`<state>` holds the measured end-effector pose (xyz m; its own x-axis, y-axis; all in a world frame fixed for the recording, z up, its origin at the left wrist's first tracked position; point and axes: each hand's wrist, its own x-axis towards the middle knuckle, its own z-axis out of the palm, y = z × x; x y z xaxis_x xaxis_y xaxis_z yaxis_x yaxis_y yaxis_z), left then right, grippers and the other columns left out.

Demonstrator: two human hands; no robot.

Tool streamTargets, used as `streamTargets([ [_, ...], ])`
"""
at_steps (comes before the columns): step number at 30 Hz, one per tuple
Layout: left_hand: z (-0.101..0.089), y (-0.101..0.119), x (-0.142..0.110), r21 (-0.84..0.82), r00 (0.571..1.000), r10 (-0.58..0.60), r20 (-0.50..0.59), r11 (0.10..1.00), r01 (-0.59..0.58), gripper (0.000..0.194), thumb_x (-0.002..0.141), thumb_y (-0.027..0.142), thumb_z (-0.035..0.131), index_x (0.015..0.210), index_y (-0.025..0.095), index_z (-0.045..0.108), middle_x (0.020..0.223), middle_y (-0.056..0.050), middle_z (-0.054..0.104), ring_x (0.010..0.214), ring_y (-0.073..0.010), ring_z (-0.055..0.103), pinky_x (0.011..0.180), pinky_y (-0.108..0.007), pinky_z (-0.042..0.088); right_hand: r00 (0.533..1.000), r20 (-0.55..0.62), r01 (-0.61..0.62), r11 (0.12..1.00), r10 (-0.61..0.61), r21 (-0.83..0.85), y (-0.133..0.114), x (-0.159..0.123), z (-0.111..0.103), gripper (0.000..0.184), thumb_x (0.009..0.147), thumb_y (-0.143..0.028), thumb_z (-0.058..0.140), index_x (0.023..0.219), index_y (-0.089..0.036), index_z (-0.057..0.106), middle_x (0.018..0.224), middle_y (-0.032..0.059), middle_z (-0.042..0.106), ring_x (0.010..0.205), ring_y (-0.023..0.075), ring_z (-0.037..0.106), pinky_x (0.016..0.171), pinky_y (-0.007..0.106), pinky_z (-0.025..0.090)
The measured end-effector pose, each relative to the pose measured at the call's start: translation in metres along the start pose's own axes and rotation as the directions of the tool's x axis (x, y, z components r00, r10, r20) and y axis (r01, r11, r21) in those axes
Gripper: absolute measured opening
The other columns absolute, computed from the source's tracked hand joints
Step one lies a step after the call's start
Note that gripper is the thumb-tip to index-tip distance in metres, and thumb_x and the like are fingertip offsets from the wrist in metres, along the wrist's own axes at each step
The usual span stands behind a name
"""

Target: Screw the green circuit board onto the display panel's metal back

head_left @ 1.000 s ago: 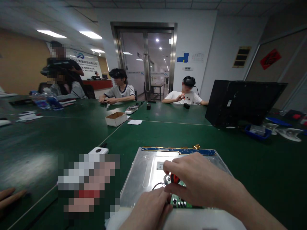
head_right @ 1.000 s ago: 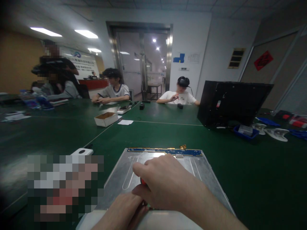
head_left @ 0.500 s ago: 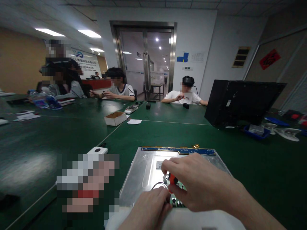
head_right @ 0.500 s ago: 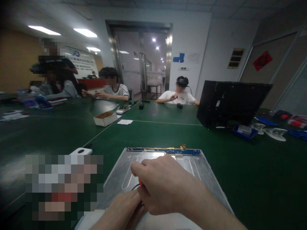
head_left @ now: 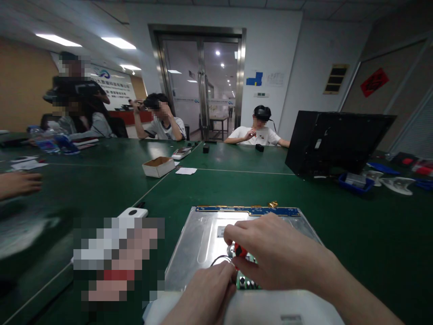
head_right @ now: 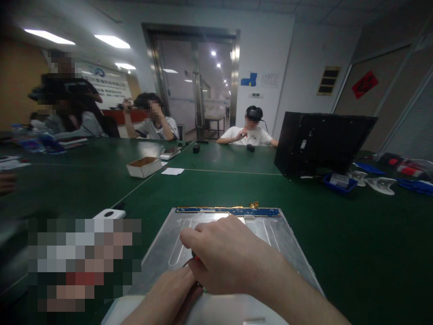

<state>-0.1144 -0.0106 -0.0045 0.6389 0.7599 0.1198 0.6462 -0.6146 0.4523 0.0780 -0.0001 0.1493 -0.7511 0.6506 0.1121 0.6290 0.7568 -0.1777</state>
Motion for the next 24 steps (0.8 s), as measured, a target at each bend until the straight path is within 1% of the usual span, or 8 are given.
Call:
streamTargets([
  [5, 0.0038, -0.0034, -0.0005, 0.026, 0.999, -0.032, 0.000, 0.999, 0.032, 0.011, 0.095, 0.019, 0.044, 0.102, 0.023, 0.052, 0.099, -0.006, 0.067, 0.085, -0.0229, 0.066, 0.075, -0.029, 0.050, 1.000, -0.005, -0.001, 1.000, 0.001, -0.008, 0.0007, 0.0000, 0.0008, 0.008, 0.086, -0.019, 0.058, 0.094, -0.020, 0.056, 0.086, -0.0008, 0.067, 0.067, 0.0128, 0.055, 0.052, 0.027, 0.022],
  [8, 0.0025, -0.0019, -0.0008, 0.022, 0.999, -0.046, 0.026, 0.999, 0.045, 0.012, 0.094, 0.018, 0.044, 0.102, 0.023, 0.052, 0.099, -0.006, 0.067, 0.085, -0.0233, 0.067, 0.074, -0.030, 0.050, 1.000, -0.025, -0.006, 1.000, 0.006, -0.009, 0.0022, 0.0006, 0.0029, 0.008, 0.085, -0.018, 0.058, 0.092, -0.020, 0.056, 0.085, -0.0009, 0.068, 0.067, 0.0131, 0.055, 0.052, 0.028, 0.021],
  [16, 0.0028, -0.0034, -0.0003, 0.033, 0.997, -0.058, 0.042, 0.998, 0.057, 0.013, 0.093, 0.019, 0.044, 0.102, 0.024, 0.052, 0.100, -0.006, 0.068, 0.086, -0.0247, 0.067, 0.075, -0.032, 0.050, 1.000, -0.029, 0.005, 1.000, -0.005, -0.011, 0.0026, 0.0006, 0.0034, 0.007, 0.084, -0.018, 0.057, 0.091, -0.020, 0.055, 0.085, -0.0004, 0.068, 0.068, 0.0143, 0.057, 0.051, 0.028, 0.021],
  [20, 0.0033, -0.0046, 0.0005, 0.037, 0.996, -0.074, 0.055, 0.997, 0.072, 0.013, 0.093, 0.019, 0.045, 0.102, 0.023, 0.053, 0.100, -0.006, 0.068, 0.086, -0.0241, 0.067, 0.076, -0.031, 0.050, 0.999, -0.030, 0.009, 1.000, -0.010, -0.011, 0.0026, 0.0005, 0.0037, 0.006, 0.085, -0.019, 0.057, 0.091, -0.020, 0.055, 0.085, -0.0005, 0.068, 0.068, 0.0143, 0.057, 0.051, 0.028, 0.021],
  [24, 0.0031, -0.0039, 0.0011, 0.030, 0.996, -0.061, 0.061, 0.998, 0.059, 0.014, 0.092, 0.018, 0.047, 0.103, 0.024, 0.054, 0.103, -0.006, 0.068, 0.088, -0.0237, 0.066, 0.076, -0.030, 0.049, 1.000, -0.029, 0.002, 1.000, -0.003, -0.019, 0.0032, 0.0017, 0.0046, 0.006, 0.085, -0.020, 0.059, 0.090, -0.020, 0.056, 0.083, -0.0006, 0.068, 0.066, 0.0141, 0.056, 0.051, 0.028, 0.019],
])
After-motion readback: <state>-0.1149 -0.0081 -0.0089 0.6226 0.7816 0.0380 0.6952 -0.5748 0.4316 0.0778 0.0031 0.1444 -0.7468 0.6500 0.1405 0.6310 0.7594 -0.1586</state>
